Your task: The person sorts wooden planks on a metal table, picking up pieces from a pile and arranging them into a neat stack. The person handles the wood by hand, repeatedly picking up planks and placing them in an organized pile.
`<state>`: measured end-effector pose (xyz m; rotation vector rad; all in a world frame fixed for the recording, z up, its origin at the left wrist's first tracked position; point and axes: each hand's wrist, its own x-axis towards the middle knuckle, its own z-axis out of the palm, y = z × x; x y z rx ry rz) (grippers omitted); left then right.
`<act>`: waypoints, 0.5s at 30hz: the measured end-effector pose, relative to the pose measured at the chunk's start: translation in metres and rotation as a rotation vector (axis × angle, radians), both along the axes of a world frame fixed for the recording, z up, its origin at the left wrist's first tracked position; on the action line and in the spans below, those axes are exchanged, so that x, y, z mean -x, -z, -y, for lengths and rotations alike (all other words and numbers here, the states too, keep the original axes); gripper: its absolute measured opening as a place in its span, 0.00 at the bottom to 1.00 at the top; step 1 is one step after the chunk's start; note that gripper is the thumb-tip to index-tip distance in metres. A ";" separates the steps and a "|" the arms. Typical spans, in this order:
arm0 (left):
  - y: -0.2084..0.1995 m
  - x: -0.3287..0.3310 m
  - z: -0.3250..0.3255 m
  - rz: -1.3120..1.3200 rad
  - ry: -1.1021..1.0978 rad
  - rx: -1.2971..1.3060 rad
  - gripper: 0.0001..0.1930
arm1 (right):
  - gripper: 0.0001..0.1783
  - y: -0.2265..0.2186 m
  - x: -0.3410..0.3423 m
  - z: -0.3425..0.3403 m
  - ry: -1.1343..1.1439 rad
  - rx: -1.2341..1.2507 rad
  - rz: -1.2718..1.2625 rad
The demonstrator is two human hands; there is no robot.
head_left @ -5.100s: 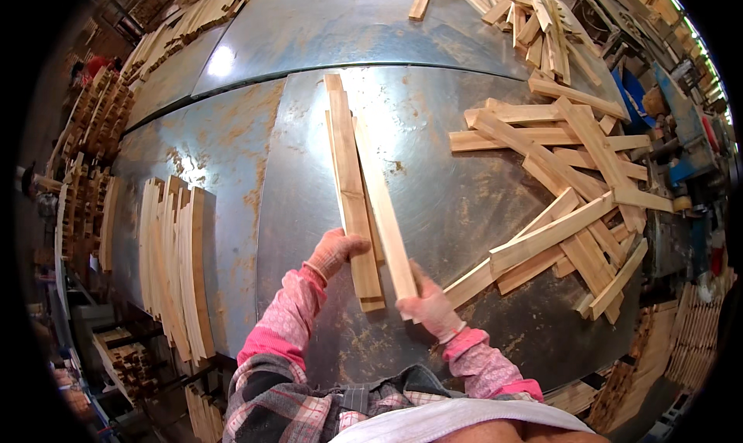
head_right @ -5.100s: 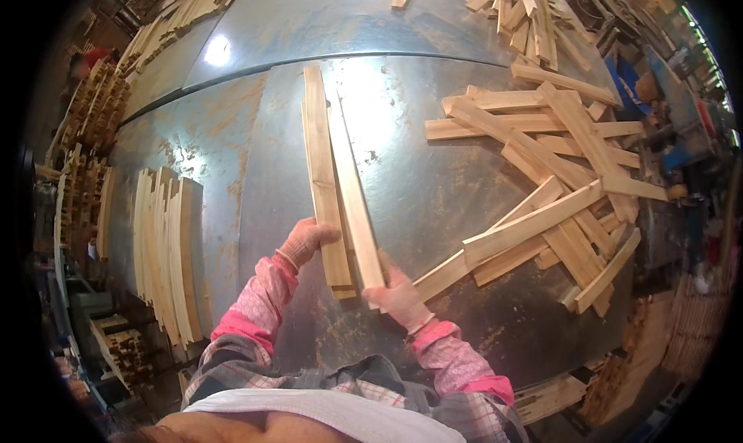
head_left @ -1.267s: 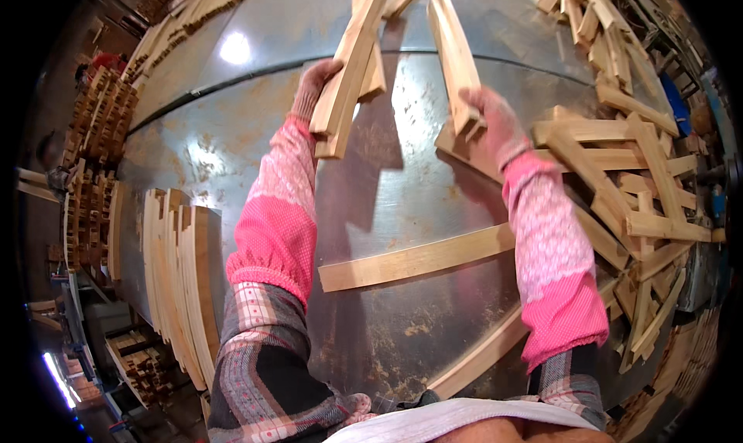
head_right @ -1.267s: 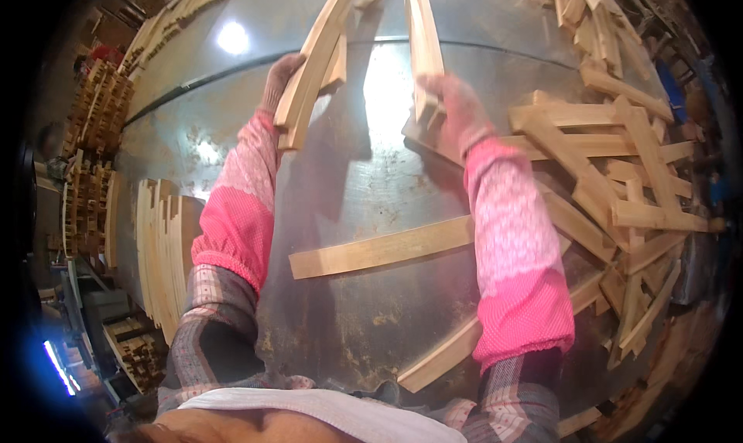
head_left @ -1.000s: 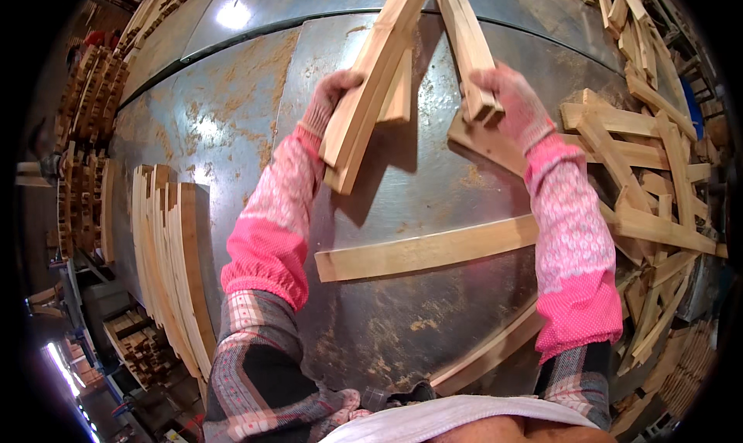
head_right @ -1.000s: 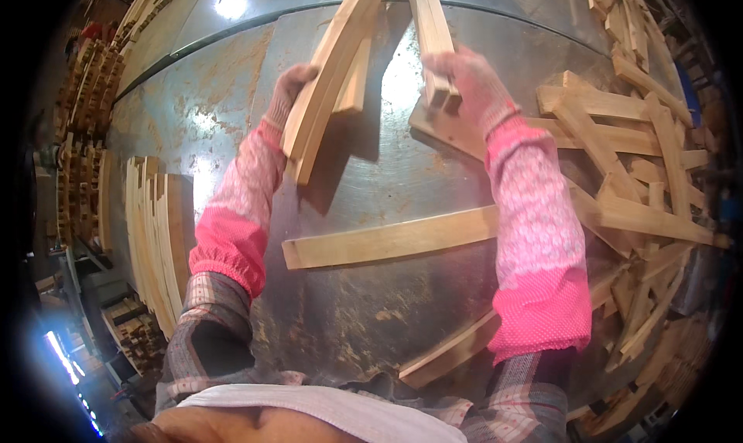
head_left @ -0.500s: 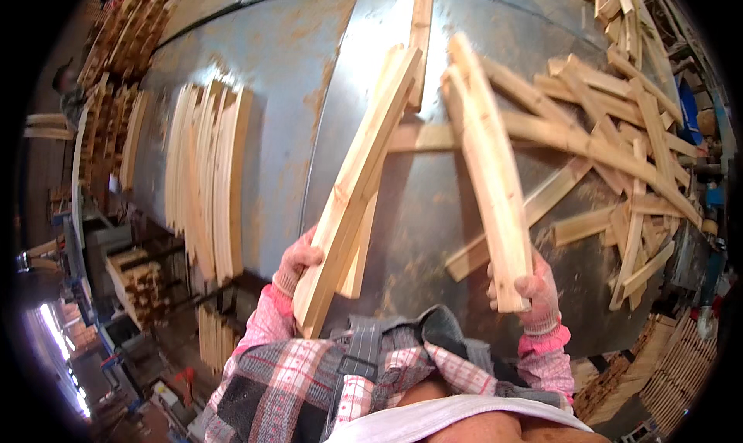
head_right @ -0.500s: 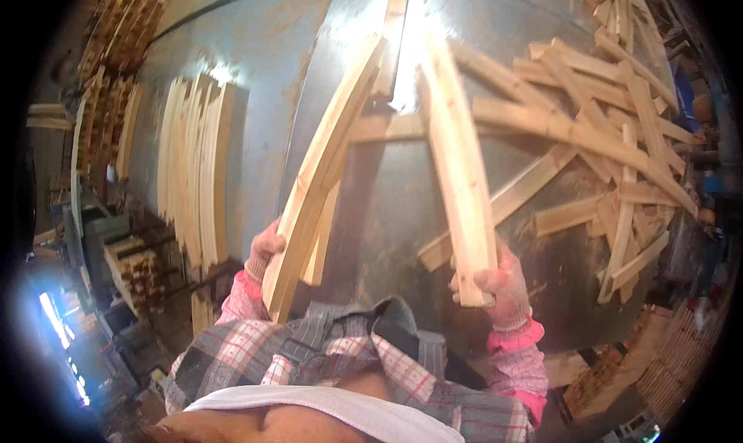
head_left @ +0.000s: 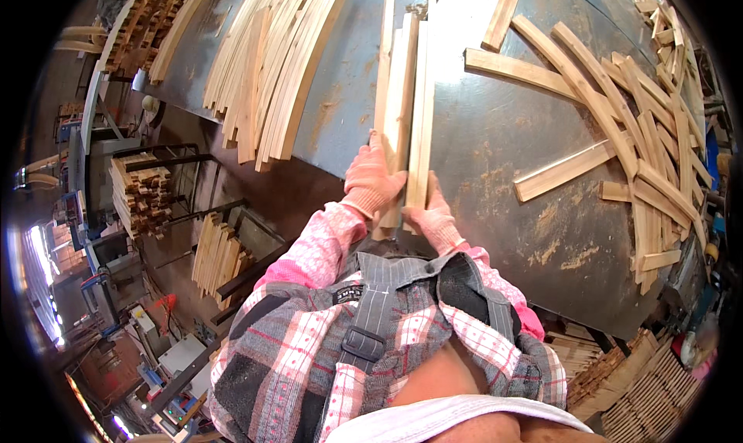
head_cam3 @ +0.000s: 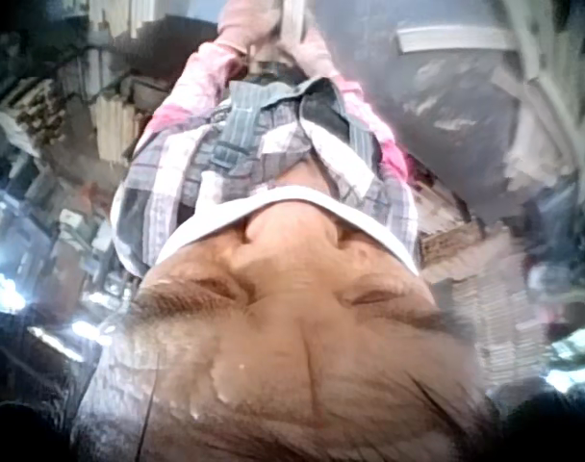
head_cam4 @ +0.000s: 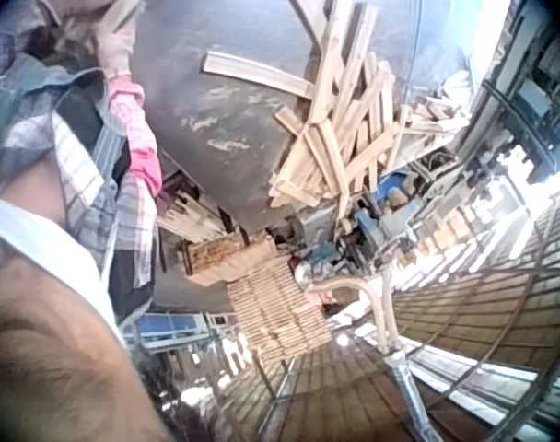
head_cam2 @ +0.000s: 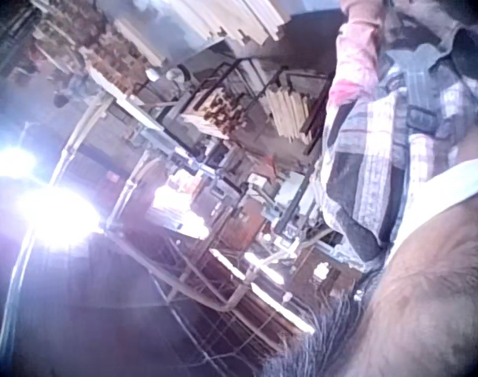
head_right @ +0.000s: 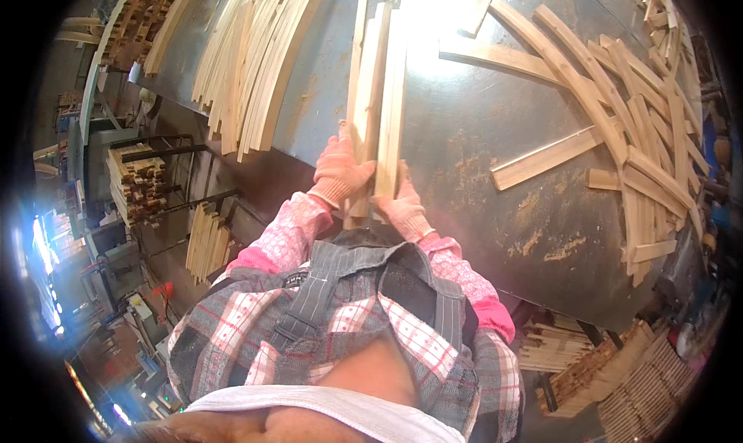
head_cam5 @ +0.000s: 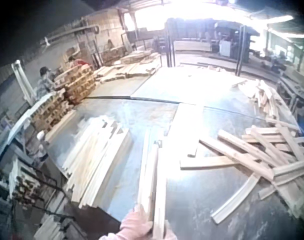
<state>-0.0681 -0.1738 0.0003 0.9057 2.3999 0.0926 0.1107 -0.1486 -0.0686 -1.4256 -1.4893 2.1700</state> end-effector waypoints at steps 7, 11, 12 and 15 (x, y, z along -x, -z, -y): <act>0.023 0.051 -0.008 0.209 0.001 -0.242 0.51 | 0.44 -0.047 0.024 -0.026 -0.514 -0.446 0.480; 0.033 0.061 -0.042 0.201 -0.129 -0.241 0.51 | 0.44 -0.033 0.049 -0.046 -0.350 -0.419 0.432; 0.035 0.068 -0.045 0.222 -0.146 -0.220 0.51 | 0.44 -0.034 0.063 -0.041 -0.328 -0.446 0.507; 0.052 0.083 -0.038 0.274 -0.165 -0.268 0.47 | 0.55 -0.042 0.087 -0.039 -0.363 -0.399 0.658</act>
